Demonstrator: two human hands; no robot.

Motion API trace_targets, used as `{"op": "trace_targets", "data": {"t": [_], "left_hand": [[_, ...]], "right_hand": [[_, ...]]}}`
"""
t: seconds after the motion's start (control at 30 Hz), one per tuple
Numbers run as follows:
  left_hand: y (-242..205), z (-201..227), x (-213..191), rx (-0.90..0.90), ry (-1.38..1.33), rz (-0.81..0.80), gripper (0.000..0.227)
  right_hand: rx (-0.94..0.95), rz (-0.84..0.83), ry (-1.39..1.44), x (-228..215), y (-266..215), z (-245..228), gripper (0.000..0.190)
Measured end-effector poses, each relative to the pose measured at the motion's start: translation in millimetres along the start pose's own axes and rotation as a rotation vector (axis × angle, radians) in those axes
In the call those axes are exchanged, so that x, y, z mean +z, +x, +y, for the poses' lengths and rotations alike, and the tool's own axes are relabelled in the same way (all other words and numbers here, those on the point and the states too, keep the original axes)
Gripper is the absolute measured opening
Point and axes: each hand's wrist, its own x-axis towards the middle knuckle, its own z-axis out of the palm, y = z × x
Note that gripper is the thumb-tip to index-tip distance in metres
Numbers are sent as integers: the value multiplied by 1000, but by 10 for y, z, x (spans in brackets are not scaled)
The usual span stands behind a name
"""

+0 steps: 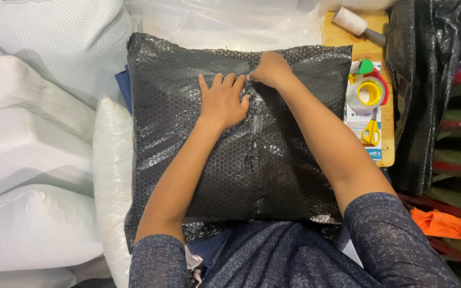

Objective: Wrapping a large foam cushion in black bubble wrap and securing the edges with adhesive tape using a dispenser.

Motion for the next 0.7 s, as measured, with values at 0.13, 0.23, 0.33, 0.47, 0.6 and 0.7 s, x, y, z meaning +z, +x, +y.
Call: {"op": "trace_targets", "data": {"t": [0.13,0.23,0.33,0.47,0.6,0.7], "left_hand": [[7,-2,-3,-3,5,1,53],[16,-2,-3,-4,14,-24,54],[23,1,-5,-13,21,-45,55],[25,5,1,-8,27,-29,56],[18,21,-39,-11,17,-41,58],[17,13,-26,-7,15,-48,56]], "right_hand": [[-25,16,17,29,28,56,43],[-15,32,42,16,-9,104,47],[-28,40,255,-82,-150,115,33],[-48,101,436,-165,-346,122,22],[-437,372,357,-203,-642,112,26],[-708,439,239,-137,-734,195,33]]}}
